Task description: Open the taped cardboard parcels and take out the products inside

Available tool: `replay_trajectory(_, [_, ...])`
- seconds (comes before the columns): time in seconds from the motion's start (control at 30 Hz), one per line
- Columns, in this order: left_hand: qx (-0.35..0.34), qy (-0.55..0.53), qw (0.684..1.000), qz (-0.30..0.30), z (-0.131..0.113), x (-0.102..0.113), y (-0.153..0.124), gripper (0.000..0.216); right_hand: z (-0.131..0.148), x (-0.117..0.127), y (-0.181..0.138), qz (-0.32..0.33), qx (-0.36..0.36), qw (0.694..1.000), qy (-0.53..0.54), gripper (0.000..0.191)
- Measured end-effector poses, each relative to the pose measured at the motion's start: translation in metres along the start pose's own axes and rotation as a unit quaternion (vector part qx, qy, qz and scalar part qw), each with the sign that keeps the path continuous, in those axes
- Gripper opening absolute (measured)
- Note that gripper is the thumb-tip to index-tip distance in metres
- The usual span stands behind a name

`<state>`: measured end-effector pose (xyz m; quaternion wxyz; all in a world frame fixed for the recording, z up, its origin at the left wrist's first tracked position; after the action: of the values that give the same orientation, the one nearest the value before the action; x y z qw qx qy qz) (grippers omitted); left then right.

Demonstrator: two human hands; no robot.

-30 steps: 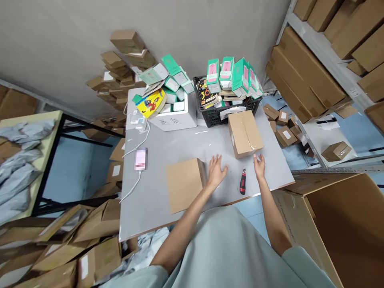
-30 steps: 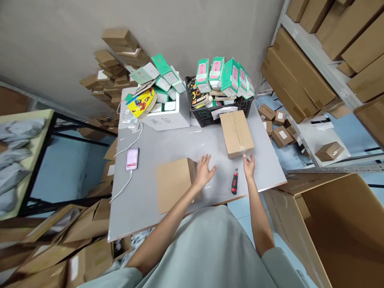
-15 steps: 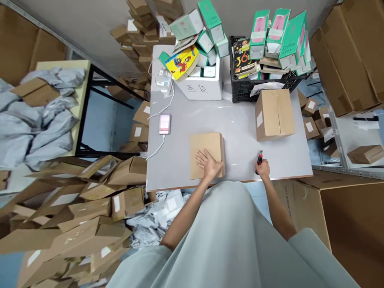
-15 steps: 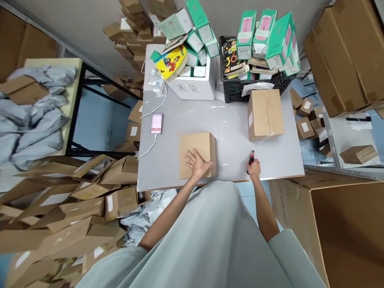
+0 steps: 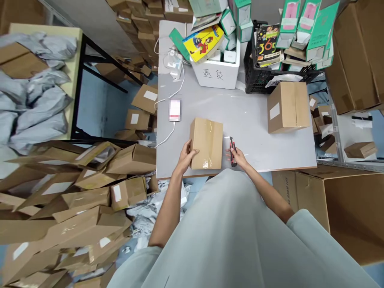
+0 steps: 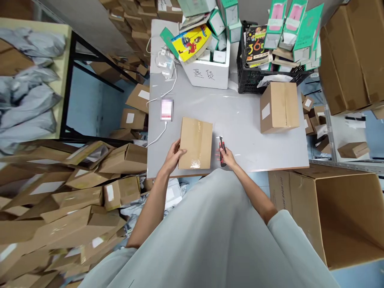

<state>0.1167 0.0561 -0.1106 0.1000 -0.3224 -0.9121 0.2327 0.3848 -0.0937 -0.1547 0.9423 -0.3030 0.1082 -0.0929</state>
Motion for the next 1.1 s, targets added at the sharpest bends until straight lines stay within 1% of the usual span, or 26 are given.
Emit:
replay_trajectory(0.07, [0.001, -0.006, 1.000, -0.005, 0.000, 0.000, 0.000, 0.094, 0.005, -0.022, 0.000, 0.020, 0.023, 0.999, 0.033, 0.063])
replay_trajectory(0.1, [0.002, -0.011, 1.000, -0.006, 0.000, -0.001, 0.000, 0.093, 0.008, -0.028, -0.001, 0.022, 0.038, 0.998, 0.040, 0.063])
replay_trajectory(0.2, [-0.004, -0.017, 1.000, 0.006, -0.004, -0.007, 0.005, 0.087, 0.021, -0.035, -0.008, -0.001, 0.087, 0.996, 0.008, 0.064])
replay_trajectory(0.27, [-0.008, -0.015, 0.999, 0.036, -0.008, -0.012, 0.010, 0.082, 0.028, -0.030, -0.016, -0.020, 0.107, 0.994, -0.024, 0.064])
replay_trajectory(0.33, [-0.002, -0.013, 0.998, 0.069, -0.012, -0.019, 0.018, 0.080, 0.030, -0.023, -0.027, -0.036, 0.107, 0.992, -0.054, 0.064])
replay_trajectory(0.53, [-0.002, 0.019, 0.990, 0.137, -0.027, -0.040, 0.048, 0.088, 0.021, -0.006, -0.059, -0.074, 0.066, 0.990, -0.099, 0.065])
replay_trajectory(0.6, [-0.013, 0.030, 0.988, 0.154, -0.029, -0.041, 0.054, 0.085, 0.029, 0.004, -0.063, -0.107, 0.069, 0.980, -0.155, 0.059])
replay_trajectory(0.63, [-0.021, 0.034, 0.987, 0.156, -0.029, -0.040, 0.055, 0.083, 0.037, 0.010, -0.062, -0.132, 0.077, 0.969, -0.197, 0.055])
replay_trajectory(0.7, [-0.031, 0.041, 0.989, 0.139, -0.022, -0.033, 0.050, 0.074, 0.061, 0.025, -0.053, -0.177, 0.109, 0.935, -0.289, 0.050])
replay_trajectory(0.77, [-0.028, 0.044, 0.995, 0.083, -0.007, -0.024, 0.036, 0.068, 0.089, 0.040, -0.036, -0.191, 0.155, 0.900, -0.360, 0.049])
replay_trajectory(0.83, [0.000, 0.032, 0.999, 0.008, 0.012, -0.018, 0.016, 0.070, 0.116, 0.054, -0.012, -0.173, 0.185, 0.881, -0.400, 0.050])
replay_trajectory(0.9, [0.049, -0.001, 0.998, -0.033, 0.032, -0.018, -0.008, 0.075, 0.135, 0.065, 0.015, -0.142, 0.173, 0.877, -0.425, 0.049])
replay_trajectory(0.93, [0.074, -0.017, 0.996, -0.037, 0.040, -0.022, -0.020, 0.076, 0.141, 0.069, 0.028, -0.128, 0.156, 0.877, -0.435, 0.049])
replay_trajectory(1.0, [0.107, -0.043, 0.993, -0.012, 0.050, -0.035, -0.038, 0.075, 0.148, 0.076, 0.049, -0.106, 0.125, 0.878, -0.449, 0.048])
replay_trajectory(1.1, [0.106, -0.081, 0.990, 0.042, 0.050, -0.061, -0.051, 0.067, 0.148, 0.083, 0.062, -0.077, 0.121, 0.877, -0.458, 0.047])
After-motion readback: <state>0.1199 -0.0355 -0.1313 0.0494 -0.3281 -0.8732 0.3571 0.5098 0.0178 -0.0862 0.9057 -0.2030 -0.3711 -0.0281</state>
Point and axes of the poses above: each hand's wrist, its own y-axis towards the middle knuckle, its own x-axis out of the back of the hand, z = x × y, the point moved 1 cm from there along y, towards the middle knuckle, and after that the axes turned 15 degrees about z, right-handed, at the moved point
